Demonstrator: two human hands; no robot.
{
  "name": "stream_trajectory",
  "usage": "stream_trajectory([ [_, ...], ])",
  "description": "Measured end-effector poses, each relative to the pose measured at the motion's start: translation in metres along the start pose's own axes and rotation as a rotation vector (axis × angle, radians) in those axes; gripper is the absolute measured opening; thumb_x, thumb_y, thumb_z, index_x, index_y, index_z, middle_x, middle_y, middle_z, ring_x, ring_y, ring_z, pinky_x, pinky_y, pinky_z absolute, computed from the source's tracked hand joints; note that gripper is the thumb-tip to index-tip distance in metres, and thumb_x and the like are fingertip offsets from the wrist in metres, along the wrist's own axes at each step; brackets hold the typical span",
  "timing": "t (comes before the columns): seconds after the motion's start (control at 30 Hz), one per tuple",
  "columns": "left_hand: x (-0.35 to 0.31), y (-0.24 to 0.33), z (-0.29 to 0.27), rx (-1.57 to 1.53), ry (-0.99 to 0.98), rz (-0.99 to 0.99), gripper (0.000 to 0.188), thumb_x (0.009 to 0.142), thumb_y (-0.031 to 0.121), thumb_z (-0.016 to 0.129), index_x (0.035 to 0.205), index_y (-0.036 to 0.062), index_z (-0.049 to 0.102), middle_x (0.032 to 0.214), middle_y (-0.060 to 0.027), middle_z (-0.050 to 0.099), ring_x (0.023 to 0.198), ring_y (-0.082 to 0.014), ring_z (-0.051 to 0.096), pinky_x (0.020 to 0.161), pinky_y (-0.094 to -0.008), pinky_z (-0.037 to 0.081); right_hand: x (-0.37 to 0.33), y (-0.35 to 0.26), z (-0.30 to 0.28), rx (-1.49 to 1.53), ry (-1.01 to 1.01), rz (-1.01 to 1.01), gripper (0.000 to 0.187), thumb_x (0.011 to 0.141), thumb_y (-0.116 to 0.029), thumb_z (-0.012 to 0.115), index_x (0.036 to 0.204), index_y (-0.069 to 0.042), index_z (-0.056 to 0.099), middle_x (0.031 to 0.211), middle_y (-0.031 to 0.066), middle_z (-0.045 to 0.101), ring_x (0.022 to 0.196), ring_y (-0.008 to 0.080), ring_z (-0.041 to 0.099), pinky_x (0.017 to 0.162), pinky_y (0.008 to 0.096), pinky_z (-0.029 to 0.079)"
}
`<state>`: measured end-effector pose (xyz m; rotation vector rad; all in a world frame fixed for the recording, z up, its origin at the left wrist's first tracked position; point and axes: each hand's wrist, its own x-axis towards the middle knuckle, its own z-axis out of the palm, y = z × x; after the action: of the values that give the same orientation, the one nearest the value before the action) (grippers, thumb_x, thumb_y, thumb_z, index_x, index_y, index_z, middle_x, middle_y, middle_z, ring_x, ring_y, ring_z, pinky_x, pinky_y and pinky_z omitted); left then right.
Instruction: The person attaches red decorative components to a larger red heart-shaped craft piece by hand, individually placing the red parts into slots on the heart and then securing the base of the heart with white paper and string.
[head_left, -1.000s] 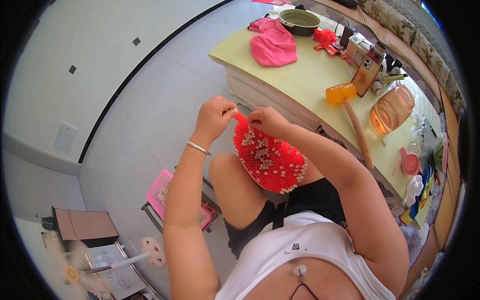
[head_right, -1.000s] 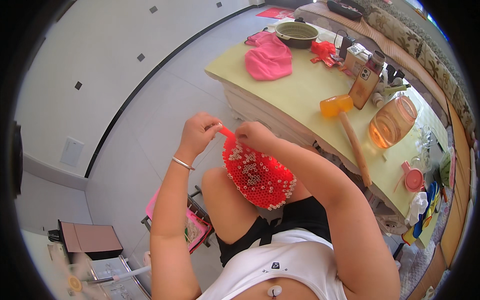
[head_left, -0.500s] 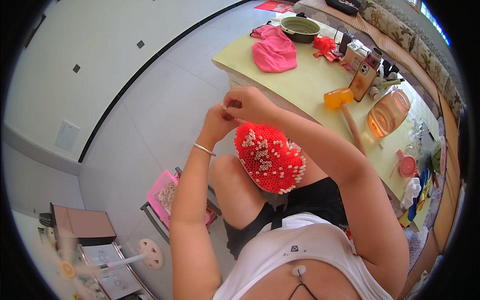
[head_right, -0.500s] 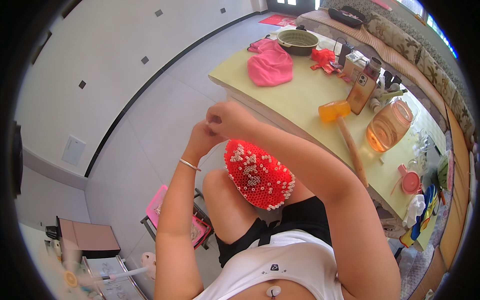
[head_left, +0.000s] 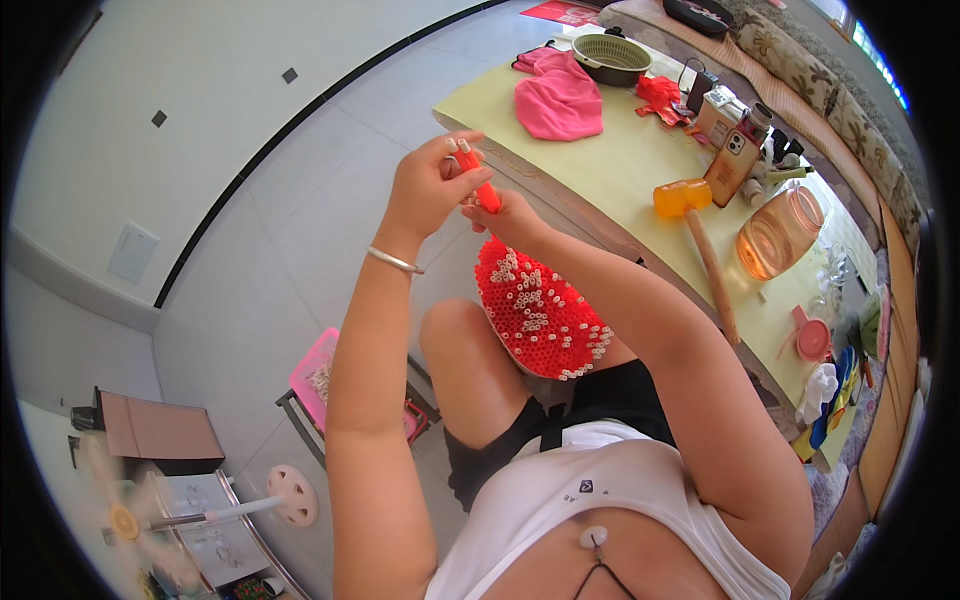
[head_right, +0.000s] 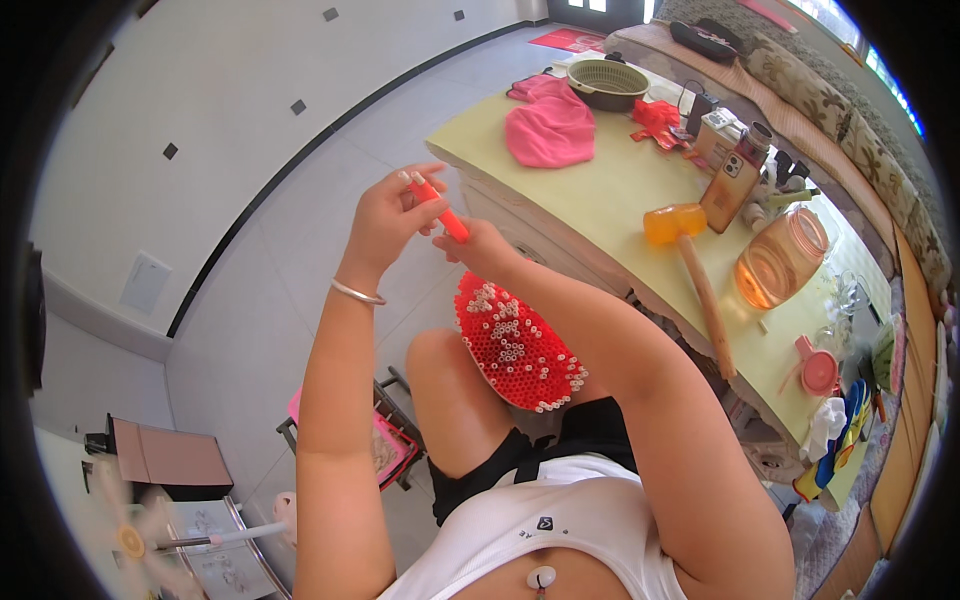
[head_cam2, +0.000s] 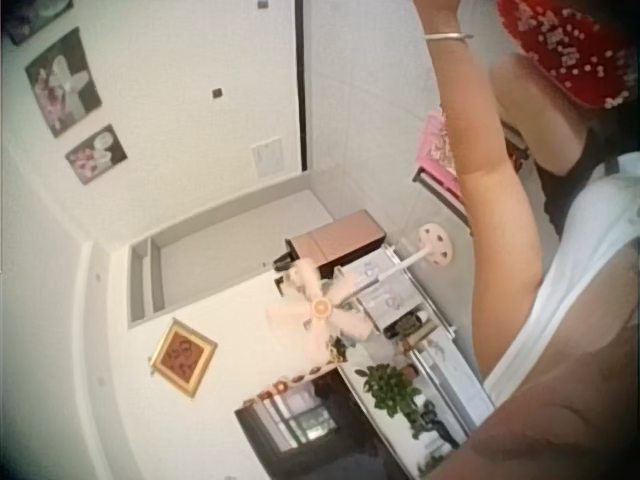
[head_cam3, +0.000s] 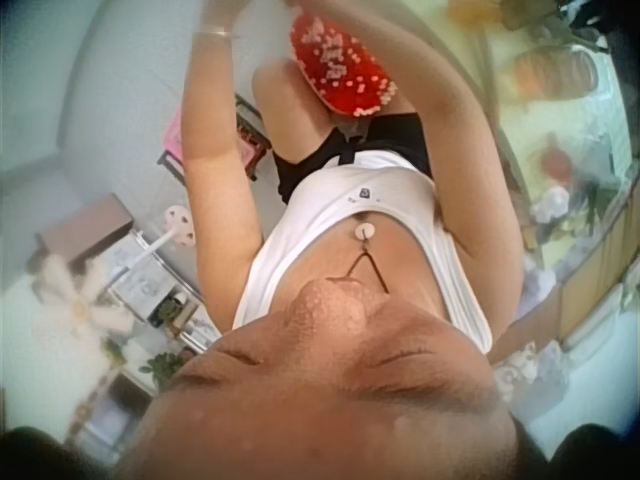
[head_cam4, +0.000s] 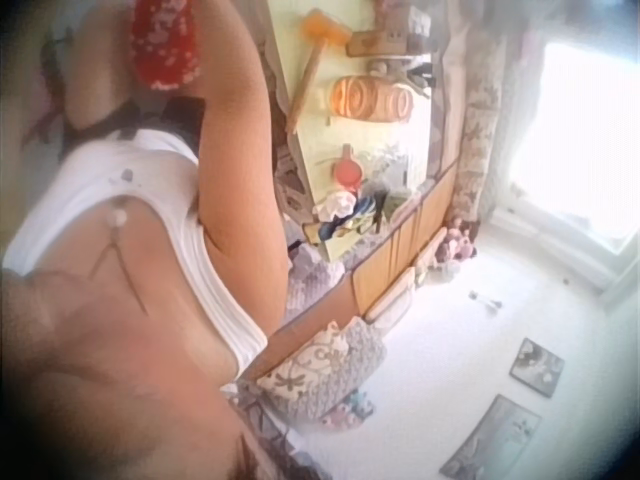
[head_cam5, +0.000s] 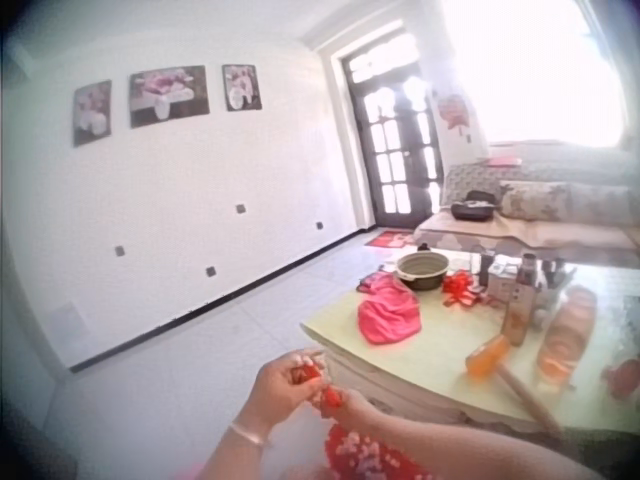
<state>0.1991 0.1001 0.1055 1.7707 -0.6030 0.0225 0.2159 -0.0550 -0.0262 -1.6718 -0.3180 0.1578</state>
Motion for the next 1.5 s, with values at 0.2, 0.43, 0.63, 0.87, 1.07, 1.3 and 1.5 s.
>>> stream_trajectory([
  [0.2, -0.046, -0.095, -0.01, -0.257, 0.33, -0.174, 0.025, 0.085, -0.003, 0.065, 0.11, -0.0011, 0.062, 0.101, -0.0077, 0.065, 0.075, -0.0121, 0.064, 0.059, -0.0257, 0.05, 0.006, -0.024, 0.009, -0.08, -0.081, -0.044, 0.021, 0.091, -0.022, 0.068, 0.099, -0.002, 0.067, 0.087, 0.0068, 0.07, 0.082, 0.0153, 0.063, 0.077, 0.0322, 0.051],
  [0.43, -0.05, -0.097, 0.042, 0.117, 0.476, 0.19, 0.022, 0.082, -0.005, 0.072, 0.102, 0.0011, 0.066, 0.093, -0.0056, 0.066, 0.077, -0.0133, 0.064, 0.067, -0.0266, 0.053, 0.0, -0.015, -0.003, -0.05, -0.084, -0.216, 0.035, 0.083, 0.0, 0.069, 0.118, -0.001, 0.063, 0.103, 0.0101, 0.071, 0.1, 0.0171, 0.066, 0.09, 0.0336, 0.052],
  [0.63, -0.048, -0.083, 0.031, 0.195, 0.461, 0.184, 0.018, 0.083, -0.005, 0.069, 0.099, 0.0015, 0.068, 0.092, -0.0096, 0.066, 0.078, -0.0197, 0.065, 0.069, -0.0293, 0.054, -0.012, -0.037, 0.0, -0.146, -0.097, -0.137, 0.037, 0.084, -0.001, 0.07, 0.12, -0.002, 0.063, 0.104, 0.0095, 0.07, 0.102, 0.0152, 0.065, 0.09, 0.0329, 0.052],
  [0.87, -0.035, -0.042, 0.016, -0.04, 0.462, 0.094, 0.018, 0.091, 0.001, 0.064, 0.108, -0.0018, 0.066, 0.093, -0.0076, 0.066, 0.079, -0.0134, 0.064, 0.066, -0.0291, 0.054, -0.004, -0.024, -0.004, 0.03, -0.18, 0.018, 0.02, 0.087, -0.004, 0.068, 0.106, -0.002, 0.069, 0.101, 0.0063, 0.07, 0.097, 0.0133, 0.065, 0.088, 0.0306, 0.051],
  [1.07, -0.055, -0.077, 0.014, -0.286, 0.591, -0.071, 0.022, 0.095, 0.009, 0.062, 0.114, -0.0017, 0.064, 0.095, -0.0043, 0.066, 0.08, -0.0081, 0.061, 0.071, -0.0236, 0.05, 0.014, -0.093, -0.012, -0.081, -0.351, -0.162, 0.019, 0.089, -0.014, 0.07, 0.104, -0.002, 0.07, 0.1, 0.0071, 0.071, 0.098, 0.0157, 0.064, 0.089, 0.0326, 0.05],
  [1.3, -0.055, -0.113, 0.036, -0.507, 0.533, -0.093, 0.032, 0.084, 0.005, 0.061, 0.115, 0.0019, 0.063, 0.105, -0.0039, 0.065, 0.092, -0.0108, 0.055, 0.085, -0.0259, 0.042, 0.005, -0.134, -0.025, -0.325, -0.369, -0.074, 0.025, 0.091, -0.017, 0.071, 0.112, -0.003, 0.068, 0.108, 0.0059, 0.071, 0.106, 0.0156, 0.062, 0.096, 0.0329, 0.048],
  [1.5, -0.039, -0.111, 0.024, -1.104, 0.035, 0.064, 0.048, 0.075, -0.004, 0.061, 0.123, 0.0033, 0.06, 0.124, -0.007, 0.062, 0.118, -0.0159, 0.054, 0.103, -0.0312, 0.037, 0.008, -0.119, -0.024, -0.196, -0.379, -0.057, 0.028, 0.09, -0.019, 0.073, 0.114, -0.004, 0.067, 0.113, 0.0048, 0.07, 0.105, 0.0151, 0.063, 0.098, 0.0335, 0.048],
])
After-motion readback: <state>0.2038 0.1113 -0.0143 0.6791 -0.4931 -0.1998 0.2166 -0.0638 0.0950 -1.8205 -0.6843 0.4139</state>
